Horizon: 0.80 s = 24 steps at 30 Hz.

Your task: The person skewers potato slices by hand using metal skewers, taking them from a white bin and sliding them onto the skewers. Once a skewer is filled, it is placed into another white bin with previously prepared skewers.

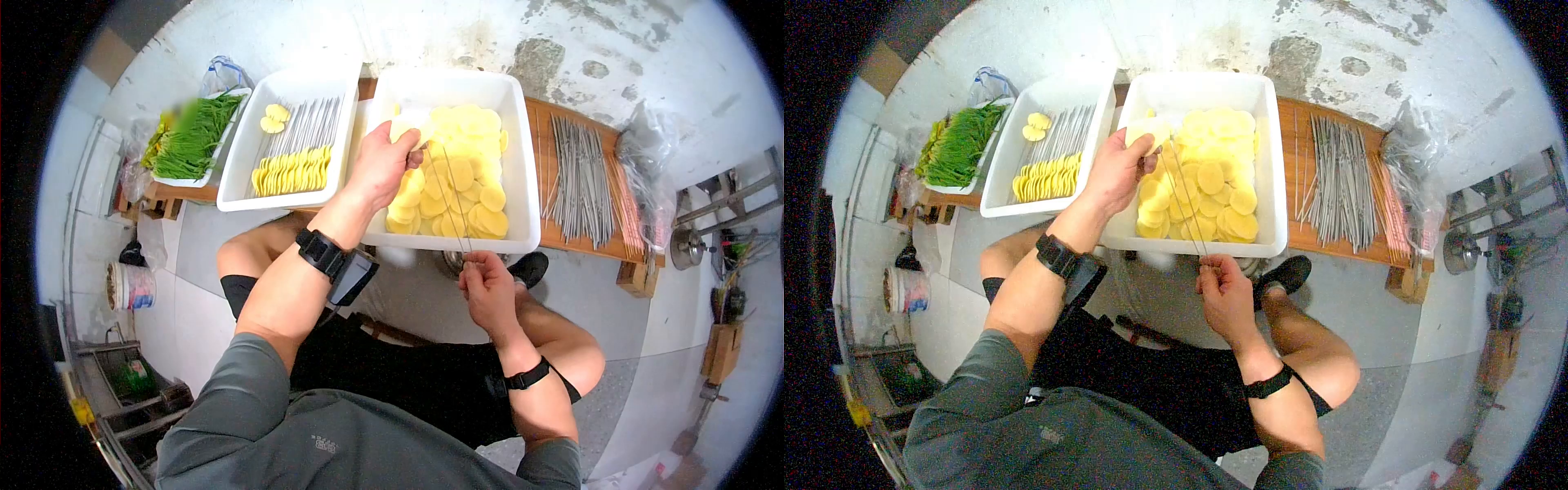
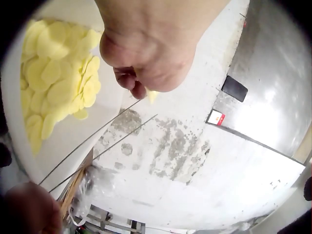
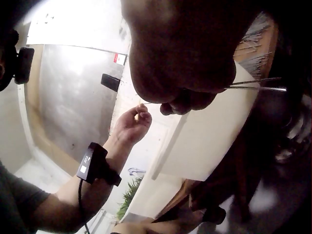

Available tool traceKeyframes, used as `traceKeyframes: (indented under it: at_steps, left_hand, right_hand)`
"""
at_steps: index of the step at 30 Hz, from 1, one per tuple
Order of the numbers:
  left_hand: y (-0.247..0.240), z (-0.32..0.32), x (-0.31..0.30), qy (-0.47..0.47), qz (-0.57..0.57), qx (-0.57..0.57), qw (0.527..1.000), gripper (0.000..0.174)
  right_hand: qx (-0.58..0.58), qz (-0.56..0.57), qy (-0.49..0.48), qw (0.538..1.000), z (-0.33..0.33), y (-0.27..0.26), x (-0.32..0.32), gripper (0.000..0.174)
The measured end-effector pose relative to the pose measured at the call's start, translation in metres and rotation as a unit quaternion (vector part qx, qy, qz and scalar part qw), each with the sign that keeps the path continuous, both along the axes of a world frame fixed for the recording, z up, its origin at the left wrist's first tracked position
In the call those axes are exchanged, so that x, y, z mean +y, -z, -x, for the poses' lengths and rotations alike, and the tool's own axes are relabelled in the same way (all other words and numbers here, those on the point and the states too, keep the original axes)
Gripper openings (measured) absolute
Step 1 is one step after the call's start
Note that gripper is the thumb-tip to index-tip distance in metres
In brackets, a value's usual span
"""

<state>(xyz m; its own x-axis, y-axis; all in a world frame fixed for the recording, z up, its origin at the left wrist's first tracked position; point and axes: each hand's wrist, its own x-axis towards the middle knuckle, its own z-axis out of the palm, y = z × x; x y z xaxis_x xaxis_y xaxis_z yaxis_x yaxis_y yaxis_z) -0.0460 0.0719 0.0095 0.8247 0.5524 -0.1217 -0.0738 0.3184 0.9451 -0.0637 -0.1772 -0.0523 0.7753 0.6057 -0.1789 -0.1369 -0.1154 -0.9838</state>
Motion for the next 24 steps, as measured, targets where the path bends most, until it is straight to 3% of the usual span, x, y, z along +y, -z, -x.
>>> traceKeyframes:
  at_steps: [18, 24]
  left_hand:
    - [0.003, 0.002, -0.008, -0.031, -0.031, 0.021, 0.999, 0.013]
    - [0.014, 0.005, -0.016, 0.018, -0.051, 0.034, 0.998, 0.012]
  right_hand:
    - [0.054, -0.026, 0.016, 0.998, 0.007, -0.001, 0.005, 0.009]
    - [0.042, -0.003, 0.026, 0.999, 0.003, -0.004, 0.007, 0.012]
